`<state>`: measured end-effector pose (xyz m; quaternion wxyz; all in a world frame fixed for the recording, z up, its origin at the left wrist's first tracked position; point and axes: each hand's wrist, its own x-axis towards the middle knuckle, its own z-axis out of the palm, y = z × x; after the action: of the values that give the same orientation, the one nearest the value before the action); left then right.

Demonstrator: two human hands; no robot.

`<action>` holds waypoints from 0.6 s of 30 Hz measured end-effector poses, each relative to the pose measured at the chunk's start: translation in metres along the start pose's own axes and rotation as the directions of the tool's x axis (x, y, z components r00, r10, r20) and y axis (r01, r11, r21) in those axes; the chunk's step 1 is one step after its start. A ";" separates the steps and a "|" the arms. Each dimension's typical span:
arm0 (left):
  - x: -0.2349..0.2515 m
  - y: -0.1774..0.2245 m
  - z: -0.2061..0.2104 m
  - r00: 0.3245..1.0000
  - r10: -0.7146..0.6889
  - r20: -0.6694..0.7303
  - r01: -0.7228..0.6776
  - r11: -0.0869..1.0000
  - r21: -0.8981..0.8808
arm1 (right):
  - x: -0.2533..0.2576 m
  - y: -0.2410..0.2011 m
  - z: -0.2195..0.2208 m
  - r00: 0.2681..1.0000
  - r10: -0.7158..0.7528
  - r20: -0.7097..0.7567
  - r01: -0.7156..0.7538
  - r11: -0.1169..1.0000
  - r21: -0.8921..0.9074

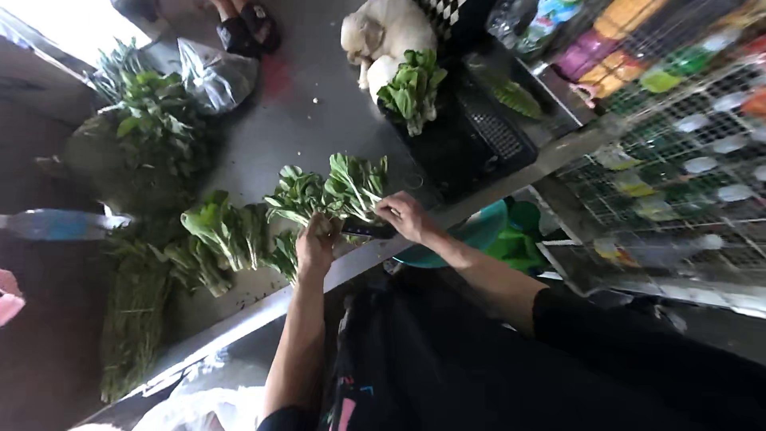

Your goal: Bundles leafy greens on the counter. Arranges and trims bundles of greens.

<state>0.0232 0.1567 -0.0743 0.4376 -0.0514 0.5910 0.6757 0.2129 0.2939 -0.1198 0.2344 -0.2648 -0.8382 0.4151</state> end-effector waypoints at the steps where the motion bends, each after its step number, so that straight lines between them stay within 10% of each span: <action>1: -0.010 0.000 -0.010 1.000 0.005 0.026 -0.005 1.000 0.003 | 0.000 0.006 -0.008 0.999 0.037 -0.004 -0.038 0.998 -0.056; 5: -0.050 -0.013 -0.063 0.990 0.035 0.133 -0.028 0.998 -0.054 | -0.005 0.011 -0.031 0.956 0.286 0.067 -0.291 0.952 0.095; 10: -0.070 -0.033 -0.109 0.983 0.070 0.171 -0.050 0.991 -0.121 | -0.009 0.008 -0.029 0.811 0.500 0.305 -0.572 0.563 0.597; 14: -0.080 -0.032 -0.123 0.980 0.028 0.195 -0.003 0.992 -0.125 | -0.006 0.006 -0.025 0.878 0.451 0.164 -0.436 0.892 -0.120; 18: -0.090 -0.019 -0.132 0.965 0.001 0.263 0.036 0.990 -0.138 | -0.013 -0.008 -0.001 0.860 0.506 0.064 -0.388 0.731 -0.561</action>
<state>0.0316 -0.0042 -0.0752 0.5132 0.0022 0.4779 0.7129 0.2210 0.2824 -0.1149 -0.0462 -0.4675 -0.8502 0.2378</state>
